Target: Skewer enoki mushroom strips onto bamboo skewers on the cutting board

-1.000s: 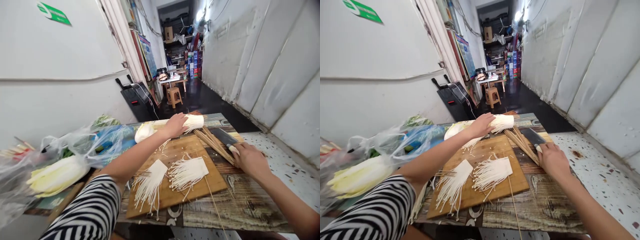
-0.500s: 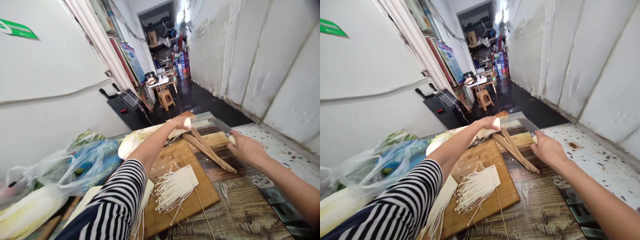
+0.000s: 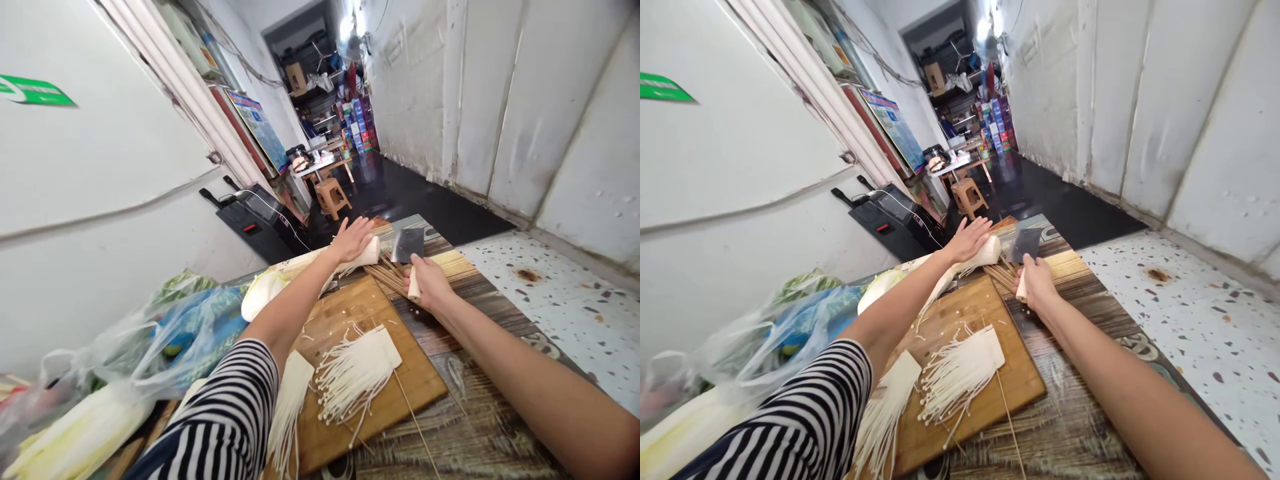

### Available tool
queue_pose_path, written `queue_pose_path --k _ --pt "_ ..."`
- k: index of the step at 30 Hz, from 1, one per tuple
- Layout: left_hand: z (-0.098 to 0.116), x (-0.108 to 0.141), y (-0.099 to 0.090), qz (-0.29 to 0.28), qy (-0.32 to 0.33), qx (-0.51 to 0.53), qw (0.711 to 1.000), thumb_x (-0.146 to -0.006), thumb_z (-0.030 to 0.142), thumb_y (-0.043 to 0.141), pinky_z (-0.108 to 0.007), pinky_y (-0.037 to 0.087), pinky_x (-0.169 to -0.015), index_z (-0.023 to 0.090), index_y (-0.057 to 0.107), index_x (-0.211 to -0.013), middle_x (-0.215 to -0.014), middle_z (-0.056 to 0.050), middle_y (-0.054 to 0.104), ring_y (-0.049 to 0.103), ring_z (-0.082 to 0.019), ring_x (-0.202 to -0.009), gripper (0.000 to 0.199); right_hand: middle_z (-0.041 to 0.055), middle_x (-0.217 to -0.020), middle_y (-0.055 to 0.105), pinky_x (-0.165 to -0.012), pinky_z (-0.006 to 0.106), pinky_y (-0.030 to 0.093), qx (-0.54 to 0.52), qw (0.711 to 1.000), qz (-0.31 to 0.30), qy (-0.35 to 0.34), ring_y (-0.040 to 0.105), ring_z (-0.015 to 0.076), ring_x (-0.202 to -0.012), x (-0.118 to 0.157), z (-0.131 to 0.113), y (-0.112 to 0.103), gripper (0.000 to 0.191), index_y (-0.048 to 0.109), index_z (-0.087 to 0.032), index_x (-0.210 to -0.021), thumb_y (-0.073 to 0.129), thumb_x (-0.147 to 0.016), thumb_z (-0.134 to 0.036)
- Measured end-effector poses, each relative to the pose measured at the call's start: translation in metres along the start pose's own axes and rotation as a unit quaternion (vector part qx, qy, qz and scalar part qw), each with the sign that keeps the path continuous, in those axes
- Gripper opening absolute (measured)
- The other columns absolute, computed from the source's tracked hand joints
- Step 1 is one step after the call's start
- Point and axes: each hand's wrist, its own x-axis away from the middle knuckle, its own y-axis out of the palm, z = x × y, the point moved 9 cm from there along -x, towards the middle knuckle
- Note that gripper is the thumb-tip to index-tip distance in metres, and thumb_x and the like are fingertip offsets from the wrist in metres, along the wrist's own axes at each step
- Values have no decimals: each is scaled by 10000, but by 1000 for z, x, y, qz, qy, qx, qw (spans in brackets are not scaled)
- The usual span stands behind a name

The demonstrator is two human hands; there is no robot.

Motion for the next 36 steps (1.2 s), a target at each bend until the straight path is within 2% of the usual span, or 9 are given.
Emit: queue_pose_path --k 4,10,19,36 --pt "14 10 8 4 17 -10 1000 -988 446 108 -398 31 -1202 126 203 -1510 -1590 -89 213 140 -181 -1479 619 43 -989 613 -622 274 527 -27 999 3 17 595 114 -745 -7 10 2 330 557 -154 -1165 534 -933 -388" --pt "13 16 19 -7 22 -7 1000 -985 462 127 -388 60 -1207 100 186 -1512 -1596 -100 182 105 -190 -1484 642 65 -1077 611 -708 330 545 -42 999 -16 24 614 149 -848 -4 18 12 357 552 -161 -1199 548 -923 -388" --pt "12 15 21 -27 11 6 1000 -982 512 100 -390 64 -1208 108 171 -1516 -1599 -102 168 103 -190 -1484 674 23 -918 607 -559 235 501 -40 998 -34 14 569 89 -669 2 15 20 308 565 -148 -1128 533 -935 -385" --pt "13 15 21 -36 22 17 999 -980 523 108 -366 30 -1203 129 148 -1520 -1600 -90 172 99 -172 -1484 670 22 -912 606 -558 235 499 -48 998 -47 16 567 88 -665 -1 23 26 308 567 -147 -1121 531 -935 -390"
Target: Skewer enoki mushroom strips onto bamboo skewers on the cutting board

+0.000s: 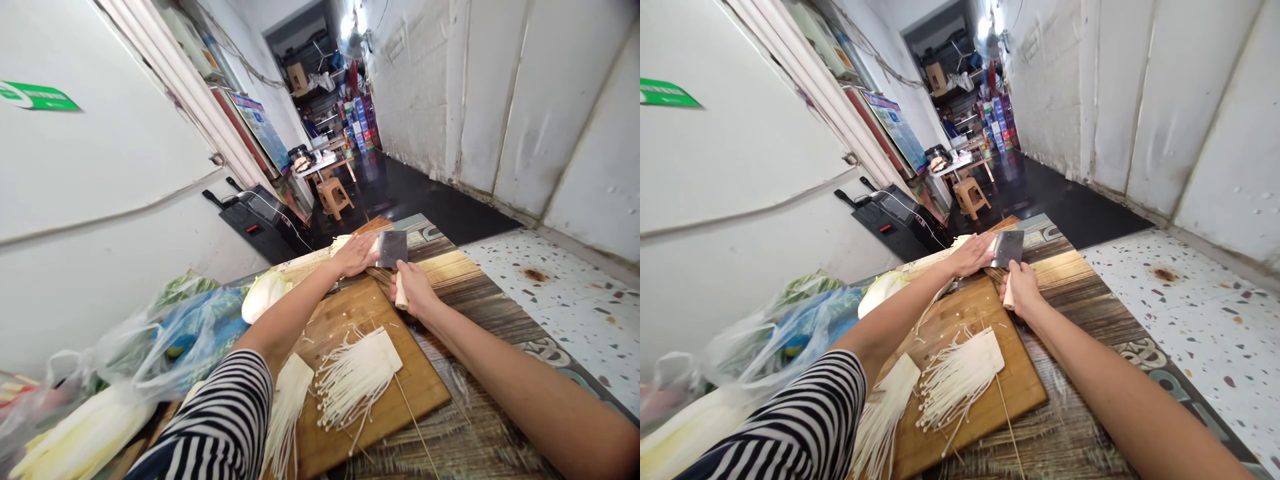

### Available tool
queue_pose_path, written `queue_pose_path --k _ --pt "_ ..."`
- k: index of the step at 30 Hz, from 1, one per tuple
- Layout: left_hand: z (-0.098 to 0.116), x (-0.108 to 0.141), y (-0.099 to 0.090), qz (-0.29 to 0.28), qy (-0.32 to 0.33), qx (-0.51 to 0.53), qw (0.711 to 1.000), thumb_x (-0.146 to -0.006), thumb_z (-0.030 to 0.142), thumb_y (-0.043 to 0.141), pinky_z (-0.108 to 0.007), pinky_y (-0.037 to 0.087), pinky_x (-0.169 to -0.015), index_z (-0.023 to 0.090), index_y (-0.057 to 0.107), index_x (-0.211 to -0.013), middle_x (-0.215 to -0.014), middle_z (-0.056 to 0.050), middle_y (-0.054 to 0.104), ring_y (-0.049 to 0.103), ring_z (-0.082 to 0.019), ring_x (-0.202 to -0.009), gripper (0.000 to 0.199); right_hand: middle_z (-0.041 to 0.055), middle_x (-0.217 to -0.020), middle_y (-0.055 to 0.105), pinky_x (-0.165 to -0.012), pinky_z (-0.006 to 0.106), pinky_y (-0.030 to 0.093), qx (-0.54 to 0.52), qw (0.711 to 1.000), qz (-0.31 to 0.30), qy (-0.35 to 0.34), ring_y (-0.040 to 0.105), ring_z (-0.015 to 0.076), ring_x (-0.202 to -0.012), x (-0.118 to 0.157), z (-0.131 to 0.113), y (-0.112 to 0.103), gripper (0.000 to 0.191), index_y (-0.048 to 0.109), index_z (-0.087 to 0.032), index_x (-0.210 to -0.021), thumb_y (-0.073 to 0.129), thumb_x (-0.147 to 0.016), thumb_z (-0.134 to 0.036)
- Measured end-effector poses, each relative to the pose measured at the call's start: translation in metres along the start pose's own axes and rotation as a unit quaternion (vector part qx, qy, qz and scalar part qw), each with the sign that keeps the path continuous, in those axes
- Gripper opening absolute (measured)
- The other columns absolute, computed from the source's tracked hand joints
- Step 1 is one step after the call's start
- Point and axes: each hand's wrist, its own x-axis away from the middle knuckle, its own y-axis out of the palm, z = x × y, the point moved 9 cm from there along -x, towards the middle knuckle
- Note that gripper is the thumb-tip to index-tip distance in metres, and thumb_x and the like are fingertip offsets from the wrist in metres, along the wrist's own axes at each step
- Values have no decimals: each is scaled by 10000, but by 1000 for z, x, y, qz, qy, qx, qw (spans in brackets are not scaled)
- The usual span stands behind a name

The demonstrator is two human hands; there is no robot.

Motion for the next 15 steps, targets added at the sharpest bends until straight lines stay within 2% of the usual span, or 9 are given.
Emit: queue_pose_path --k 8,15 --pt "0 1 0 0 0 5 1000 -973 521 105 -369 40 -1201 113 154 -1514 -1601 -99 165 103 -178 -1484 680 4 -851 594 -508 206 469 -4 1000 1 3 536 68 -604 1 3 1 294 572 -143 -1087 527 -938 -392" --pt "0 0 0 8 6 10 1000 -964 526 116 -340 91 -1195 92 160 -1508 -1597 -115 177 121 -188 -1481 697 18 -898 605 -546 228 493 -5 1000 5 6 561 83 -650 0 5 1 307 568 -146 -1114 530 -936 -393"
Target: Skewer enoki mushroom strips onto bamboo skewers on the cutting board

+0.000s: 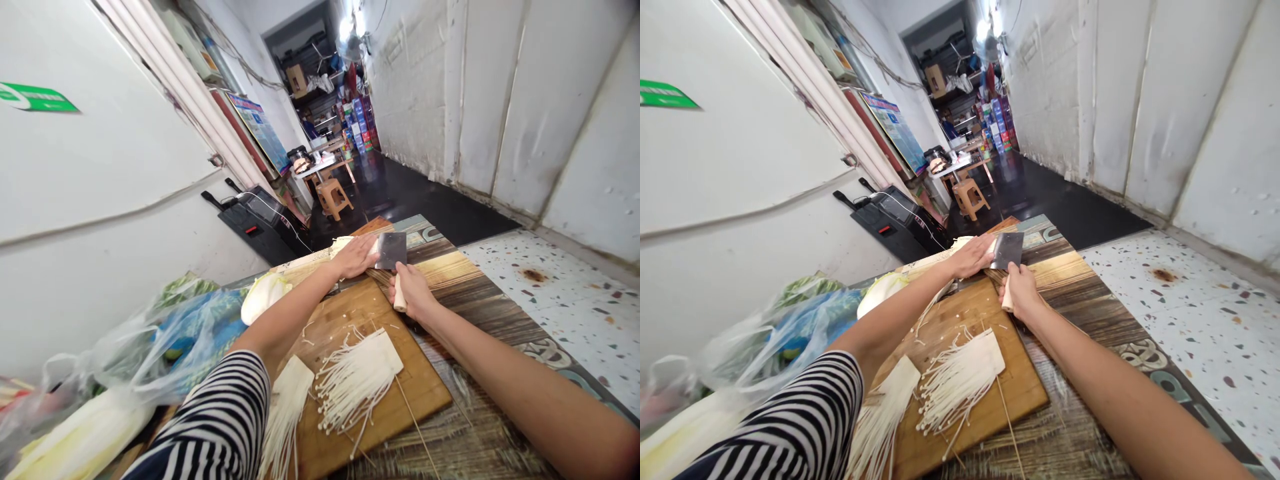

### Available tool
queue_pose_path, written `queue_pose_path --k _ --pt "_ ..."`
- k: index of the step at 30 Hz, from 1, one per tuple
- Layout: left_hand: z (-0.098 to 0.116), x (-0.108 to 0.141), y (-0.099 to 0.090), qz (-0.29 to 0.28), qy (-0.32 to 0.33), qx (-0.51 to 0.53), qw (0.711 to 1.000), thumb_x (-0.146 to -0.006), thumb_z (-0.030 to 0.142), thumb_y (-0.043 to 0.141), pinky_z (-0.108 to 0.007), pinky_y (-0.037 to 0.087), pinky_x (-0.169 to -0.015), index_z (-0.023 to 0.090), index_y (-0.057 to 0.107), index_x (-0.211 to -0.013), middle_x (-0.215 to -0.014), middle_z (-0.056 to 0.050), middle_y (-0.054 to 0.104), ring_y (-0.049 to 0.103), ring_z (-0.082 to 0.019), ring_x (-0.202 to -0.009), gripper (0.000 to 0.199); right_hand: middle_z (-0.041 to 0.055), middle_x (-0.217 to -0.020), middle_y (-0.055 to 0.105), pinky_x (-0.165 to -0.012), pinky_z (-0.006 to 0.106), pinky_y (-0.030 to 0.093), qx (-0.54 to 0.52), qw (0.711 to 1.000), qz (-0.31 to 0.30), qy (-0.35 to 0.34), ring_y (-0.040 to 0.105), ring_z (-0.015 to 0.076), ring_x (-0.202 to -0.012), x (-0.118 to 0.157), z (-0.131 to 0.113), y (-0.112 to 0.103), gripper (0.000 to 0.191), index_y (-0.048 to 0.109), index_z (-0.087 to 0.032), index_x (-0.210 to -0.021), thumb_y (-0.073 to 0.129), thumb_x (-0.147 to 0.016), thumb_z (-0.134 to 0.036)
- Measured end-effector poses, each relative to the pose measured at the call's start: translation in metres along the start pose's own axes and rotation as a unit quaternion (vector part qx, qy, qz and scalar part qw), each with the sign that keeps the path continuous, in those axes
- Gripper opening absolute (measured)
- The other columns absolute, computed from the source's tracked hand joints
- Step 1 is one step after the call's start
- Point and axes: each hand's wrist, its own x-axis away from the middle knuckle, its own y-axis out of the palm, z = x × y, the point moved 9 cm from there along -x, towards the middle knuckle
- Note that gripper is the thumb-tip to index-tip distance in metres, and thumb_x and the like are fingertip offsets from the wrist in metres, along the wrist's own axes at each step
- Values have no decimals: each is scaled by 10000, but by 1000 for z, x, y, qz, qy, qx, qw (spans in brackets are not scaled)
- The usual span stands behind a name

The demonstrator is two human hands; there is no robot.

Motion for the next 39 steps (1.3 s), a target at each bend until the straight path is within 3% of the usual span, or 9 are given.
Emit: queue_pose_path --k 8,15,20,24,28,33,39 --pt "0 0 0 9 12 14 1000 -960 532 121 -336 102 -1194 104 184 -1498 -1594 -110 194 135 -180 -1479 690 16 -890 604 -538 223 490 9 1000 19 6 558 81 -643 1 -2 4 307 570 -145 -1108 529 -936 -395" --pt "-1 1 1 8 6 33 999 -970 530 105 -322 73 -1199 65 192 -1503 -1591 -127 196 121 -186 -1481 713 45 -990 616 -626 277 531 26 999 35 16 600 116 -750 0 -11 10 334 562 -152 -1158 536 -931 -396" --pt "-3 4 4 -4 4 52 999 -972 541 65 -318 69 -1203 117 163 -1518 -1606 -82 143 79 -161 -1485 698 34 -956 616 -596 256 522 40 998 30 22 590 103 -715 6 -11 8 311 569 -148 -1135 546 -928 -380" --pt "-4 5 4 -6 0 63 998 -972 549 64 -335 71 -1207 145 141 -1524 -1610 -64 123 62 -156 -1486 688 59 -1048 616 -683 313 544 46 998 38 17 613 139 -818 0 -13 13 348 558 -157 -1183 544 -927 -391" --pt "-4 7 4 -10 -6 70 997 -974 546 69 -315 56 -1207 112 127 -1526 -1611 -77 104 42 -155 -1486 705 76 -1122 605 -752 360 546 58 997 44 16 616 167 -902 -3 -15 16 372 547 -164 -1218 547 -924 -392" --pt "-5 7 4 -16 -8 81 997 -968 566 70 -307 45 -1208 112 117 -1528 -1613 -66 71 20 -149 -1485 723 66 -1079 614 -711 331 548 80 996 36 18 618 150 -855 -1 -16 20 354 556 -159 -1194 555 -921 -384" --pt "-5 7 3 -14 -14 91 996 -961 574 74 -302 36 -1210 99 127 -1524 -1613 -54 51 -3 -155 -1484 739 77 -1131 604 -766 367 545 99 995 28 16 616 171 -917 -2 -16 24 368 552 -164 -1213 555 -920 -387"
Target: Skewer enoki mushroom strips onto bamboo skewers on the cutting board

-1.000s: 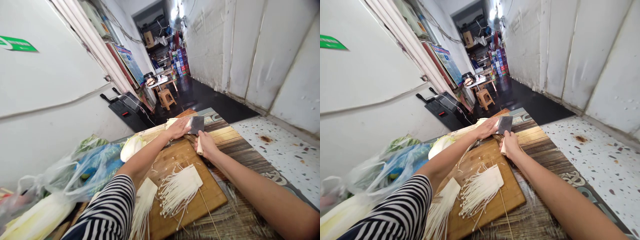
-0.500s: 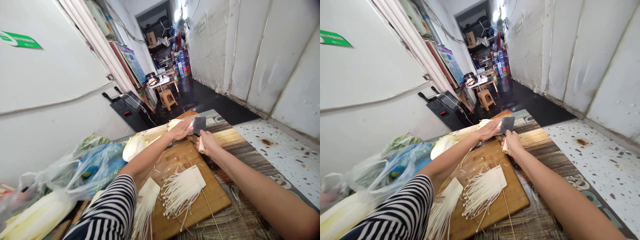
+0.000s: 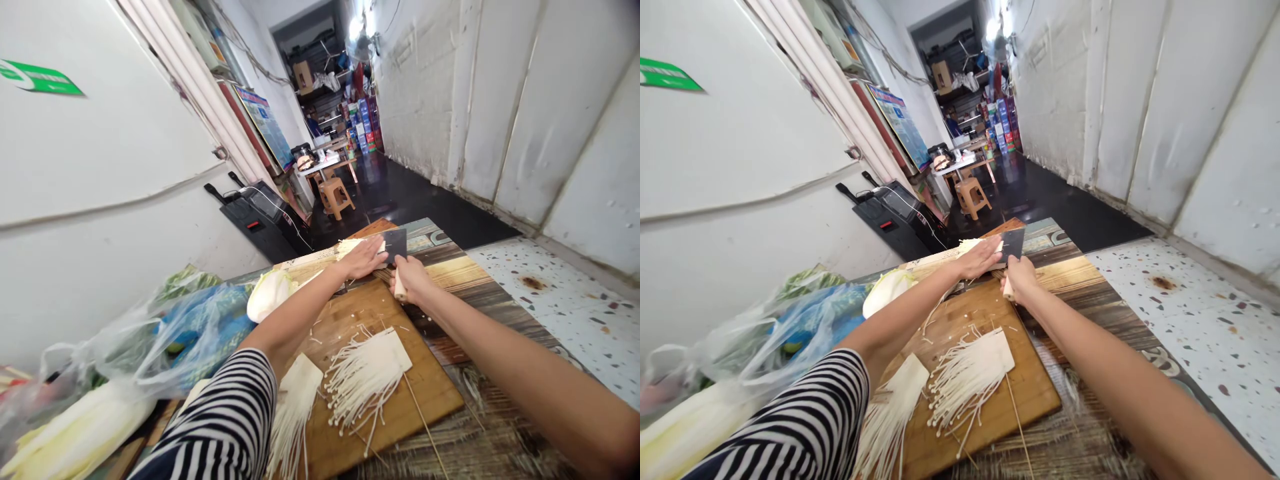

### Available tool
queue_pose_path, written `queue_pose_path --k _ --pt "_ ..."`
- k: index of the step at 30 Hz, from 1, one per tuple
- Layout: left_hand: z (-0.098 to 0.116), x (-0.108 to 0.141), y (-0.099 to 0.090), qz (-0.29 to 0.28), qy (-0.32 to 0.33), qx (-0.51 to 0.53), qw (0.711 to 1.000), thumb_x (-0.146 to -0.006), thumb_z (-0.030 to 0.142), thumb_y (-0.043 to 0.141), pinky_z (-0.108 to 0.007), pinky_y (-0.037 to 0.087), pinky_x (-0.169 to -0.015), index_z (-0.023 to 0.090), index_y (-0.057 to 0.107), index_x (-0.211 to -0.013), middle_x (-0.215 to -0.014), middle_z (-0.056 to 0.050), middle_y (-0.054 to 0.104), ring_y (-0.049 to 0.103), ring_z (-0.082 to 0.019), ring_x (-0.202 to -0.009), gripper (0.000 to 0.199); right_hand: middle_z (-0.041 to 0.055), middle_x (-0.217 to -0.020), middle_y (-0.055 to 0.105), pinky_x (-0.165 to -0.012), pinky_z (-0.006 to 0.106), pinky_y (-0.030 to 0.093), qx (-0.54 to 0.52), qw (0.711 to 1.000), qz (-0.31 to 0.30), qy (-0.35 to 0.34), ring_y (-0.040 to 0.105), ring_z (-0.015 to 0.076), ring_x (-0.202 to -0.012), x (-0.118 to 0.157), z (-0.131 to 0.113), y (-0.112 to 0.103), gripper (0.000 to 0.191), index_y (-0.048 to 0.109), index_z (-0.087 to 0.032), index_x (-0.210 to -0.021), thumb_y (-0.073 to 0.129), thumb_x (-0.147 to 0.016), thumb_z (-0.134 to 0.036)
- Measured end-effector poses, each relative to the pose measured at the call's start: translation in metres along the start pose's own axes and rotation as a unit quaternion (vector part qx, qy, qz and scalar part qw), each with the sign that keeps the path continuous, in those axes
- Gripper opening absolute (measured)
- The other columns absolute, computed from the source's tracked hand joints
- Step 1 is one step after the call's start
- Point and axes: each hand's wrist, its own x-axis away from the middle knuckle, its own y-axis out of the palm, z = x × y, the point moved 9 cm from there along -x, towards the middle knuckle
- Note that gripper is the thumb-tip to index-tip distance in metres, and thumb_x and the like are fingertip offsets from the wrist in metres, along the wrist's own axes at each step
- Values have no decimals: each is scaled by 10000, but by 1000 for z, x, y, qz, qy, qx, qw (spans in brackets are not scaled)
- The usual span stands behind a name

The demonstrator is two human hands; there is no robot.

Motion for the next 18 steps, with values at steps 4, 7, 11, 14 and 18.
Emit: queue_pose_path --k 4,7,11,14,18 --pt "-4 0 1 -4 -1 5 1000 -961 579 98 -302 44 -1211 117 133 -1525 -1613 -42 46 -12 -158 -1483 731 84 -1164 596 -799 392 539 2 1000 -17 3 612 185 -957 -2 5 2 387 547 -166 -1229 557 -917 -394" --pt "-9 -4 -1 1 -12 7 1000 -962 578 91 -310 49 -1211 132 143 -1524 -1612 -34 65 -26 -162 -1482 720 88 -1189 588 -821 406 533 -2 1000 -20 5 607 194 -985 -13 1 9 394 542 -169 -1240 557 -917 -393" --pt "-10 -6 -2 4 -19 7 1000 -966 554 67 -296 55 -1205 109 143 -1523 -1612 -51 58 15 -156 -1484 717 89 -1197 586 -830 412 531 -1 1000 -30 6 605 198 -996 -16 4 11 392 544 -169 -1240 561 -915 -388" --pt "-9 -6 -2 6 -22 5 1000 -968 548 98 -287 55 -1202 92 150 -1520 -1610 -70 65 34 -156 -1484 718 88 -1191 588 -825 409 533 1 999 -36 -1 607 196 -989 -9 9 9 390 545 -168 -1238 561 -915 -388" --pt "-10 -7 -2 0 -42 7 999 -974 519 123 -298 77 -1200 55 169 -1510 -1599 -113 118 74 -174 -1481 710 88 -1190 589 -823 406 534 -2 999 -33 -11 607 194 -988 -10 4 15 386 546 -167 -1234 562 -915 -384"
